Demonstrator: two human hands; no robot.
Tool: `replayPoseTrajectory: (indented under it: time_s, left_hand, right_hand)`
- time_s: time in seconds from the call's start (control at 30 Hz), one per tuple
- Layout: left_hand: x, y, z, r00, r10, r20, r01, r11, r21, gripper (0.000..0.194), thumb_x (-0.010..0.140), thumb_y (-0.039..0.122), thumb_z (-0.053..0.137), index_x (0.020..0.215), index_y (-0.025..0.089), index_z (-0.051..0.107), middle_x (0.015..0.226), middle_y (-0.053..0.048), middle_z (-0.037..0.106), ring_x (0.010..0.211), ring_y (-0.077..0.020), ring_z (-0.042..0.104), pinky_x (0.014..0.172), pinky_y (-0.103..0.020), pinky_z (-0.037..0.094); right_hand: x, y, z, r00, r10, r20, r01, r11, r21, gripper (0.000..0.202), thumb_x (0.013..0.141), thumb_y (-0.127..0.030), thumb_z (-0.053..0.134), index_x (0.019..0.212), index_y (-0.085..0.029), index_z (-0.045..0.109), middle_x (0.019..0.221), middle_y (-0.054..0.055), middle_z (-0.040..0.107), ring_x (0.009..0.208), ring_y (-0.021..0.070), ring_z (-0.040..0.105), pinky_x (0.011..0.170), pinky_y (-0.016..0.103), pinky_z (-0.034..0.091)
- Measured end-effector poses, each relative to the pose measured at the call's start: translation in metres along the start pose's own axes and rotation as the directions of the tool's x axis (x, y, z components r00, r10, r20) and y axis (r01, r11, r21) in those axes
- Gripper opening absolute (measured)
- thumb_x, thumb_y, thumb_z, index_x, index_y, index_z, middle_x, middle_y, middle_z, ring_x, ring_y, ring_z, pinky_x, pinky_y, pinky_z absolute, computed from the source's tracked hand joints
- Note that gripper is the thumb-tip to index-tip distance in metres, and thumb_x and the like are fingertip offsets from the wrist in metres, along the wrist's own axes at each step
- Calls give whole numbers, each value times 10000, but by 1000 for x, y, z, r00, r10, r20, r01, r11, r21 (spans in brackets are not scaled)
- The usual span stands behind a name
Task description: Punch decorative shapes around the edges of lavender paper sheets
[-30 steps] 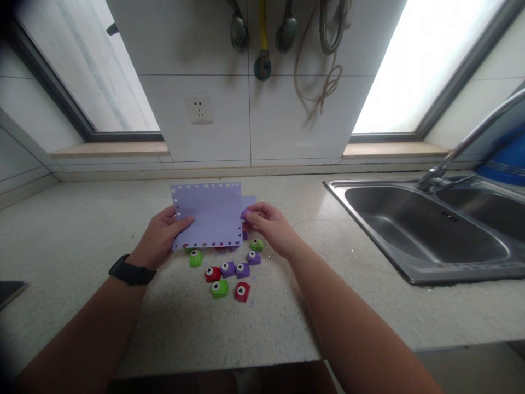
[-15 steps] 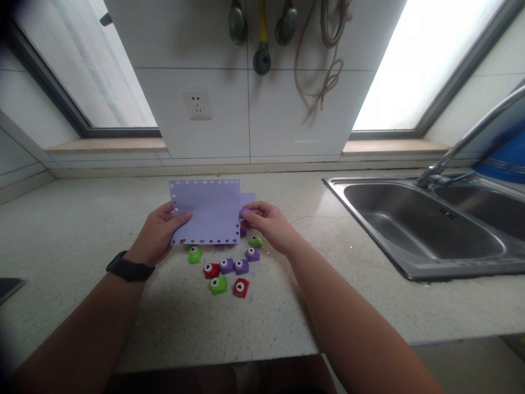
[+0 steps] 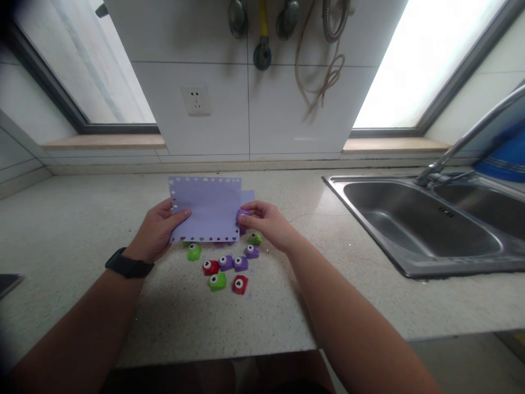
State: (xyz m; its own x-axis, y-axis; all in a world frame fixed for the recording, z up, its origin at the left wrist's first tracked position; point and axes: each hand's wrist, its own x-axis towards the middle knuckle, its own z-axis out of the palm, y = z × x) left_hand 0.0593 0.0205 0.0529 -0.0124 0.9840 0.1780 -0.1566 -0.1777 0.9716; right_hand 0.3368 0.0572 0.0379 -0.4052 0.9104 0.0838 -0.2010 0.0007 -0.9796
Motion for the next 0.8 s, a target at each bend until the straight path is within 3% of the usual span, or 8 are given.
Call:
replayPoseTrajectory:
  time_s: [0.57,0.8]
  left_hand:
    - [0,-1,0,1000,12,-13,-12,1000,4,508,742,349,904,1187,174,734,1084,-84,818,893,-237,778,871,-388,627]
    - [-1,-2,-1,1000,20,-14,-20,999,38,537,749,350,899,1226,170,729,1122,-103,808,930,-258,773,881,-413,624]
  right_hand:
    - [-1,-4,5,998,56,15,-57,996,65,338,734,-402,930,962,-191,797,923,56,779,808,164,710,826,355,596]
    - [0,-5,6,999,30,-17,-28,994,106,368,727,-397,934,997,-191,791,936,48,758,835,165,697,859,362,597]
